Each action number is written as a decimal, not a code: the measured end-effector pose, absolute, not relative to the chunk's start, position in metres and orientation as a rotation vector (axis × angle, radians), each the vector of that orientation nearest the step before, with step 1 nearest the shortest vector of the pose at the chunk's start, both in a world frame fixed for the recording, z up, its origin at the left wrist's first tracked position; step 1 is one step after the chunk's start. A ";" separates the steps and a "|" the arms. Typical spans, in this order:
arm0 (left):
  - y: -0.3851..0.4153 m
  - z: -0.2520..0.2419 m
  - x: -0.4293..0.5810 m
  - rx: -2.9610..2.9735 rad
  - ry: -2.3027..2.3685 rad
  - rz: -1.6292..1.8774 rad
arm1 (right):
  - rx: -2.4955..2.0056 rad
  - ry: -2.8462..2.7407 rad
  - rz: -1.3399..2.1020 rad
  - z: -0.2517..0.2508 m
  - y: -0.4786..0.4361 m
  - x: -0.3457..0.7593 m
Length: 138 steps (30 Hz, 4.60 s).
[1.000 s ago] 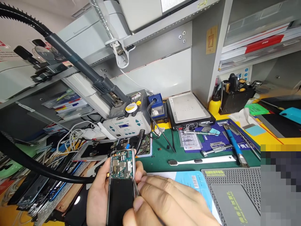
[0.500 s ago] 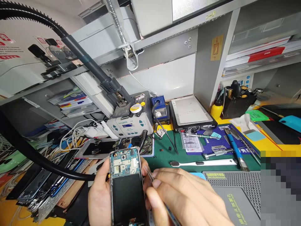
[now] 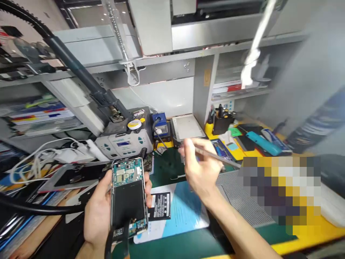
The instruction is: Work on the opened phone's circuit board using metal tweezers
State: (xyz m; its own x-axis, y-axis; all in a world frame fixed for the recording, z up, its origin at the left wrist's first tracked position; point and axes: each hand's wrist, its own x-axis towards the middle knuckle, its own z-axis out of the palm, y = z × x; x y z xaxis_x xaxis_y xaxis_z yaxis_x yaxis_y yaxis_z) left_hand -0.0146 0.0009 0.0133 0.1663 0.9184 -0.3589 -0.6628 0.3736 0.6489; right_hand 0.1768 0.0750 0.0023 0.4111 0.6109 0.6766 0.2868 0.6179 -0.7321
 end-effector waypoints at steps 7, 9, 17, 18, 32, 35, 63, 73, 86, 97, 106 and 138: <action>0.002 0.014 -0.020 0.463 0.832 1.116 | -1.295 -1.262 0.699 0.014 0.079 0.256; 0.002 0.012 -0.022 0.495 0.825 1.093 | -1.456 -1.453 0.883 0.012 0.068 0.283; 0.008 0.003 -0.026 0.469 0.768 0.953 | -1.977 -2.088 0.979 0.005 0.034 0.311; 0.008 0.003 -0.026 0.472 0.767 0.945 | -2.003 -2.104 0.940 0.002 0.034 0.308; 0.009 0.027 -0.020 0.460 0.694 0.951 | -1.227 -1.406 0.396 0.119 0.037 0.261; 0.011 0.052 -0.011 0.482 0.601 0.909 | -1.080 -1.328 0.331 0.141 0.040 0.249; 0.054 0.128 0.064 0.568 -0.103 1.026 | -0.688 -1.460 0.908 0.159 0.057 0.219; 0.055 0.131 0.067 0.579 -0.057 1.104 | -0.697 -1.437 0.902 0.161 0.056 0.217; 0.061 0.129 0.072 0.606 0.165 1.213 | -0.767 -1.309 0.960 0.163 0.048 0.206; 0.034 0.151 0.071 0.565 0.322 1.229 | -0.647 -1.294 1.069 0.150 0.059 0.212; 0.037 0.149 0.076 0.606 0.238 1.273 | -0.589 -1.300 1.021 0.150 0.058 0.211; 0.019 0.058 0.002 0.712 0.544 1.011 | -0.963 -1.659 1.362 0.065 0.083 0.196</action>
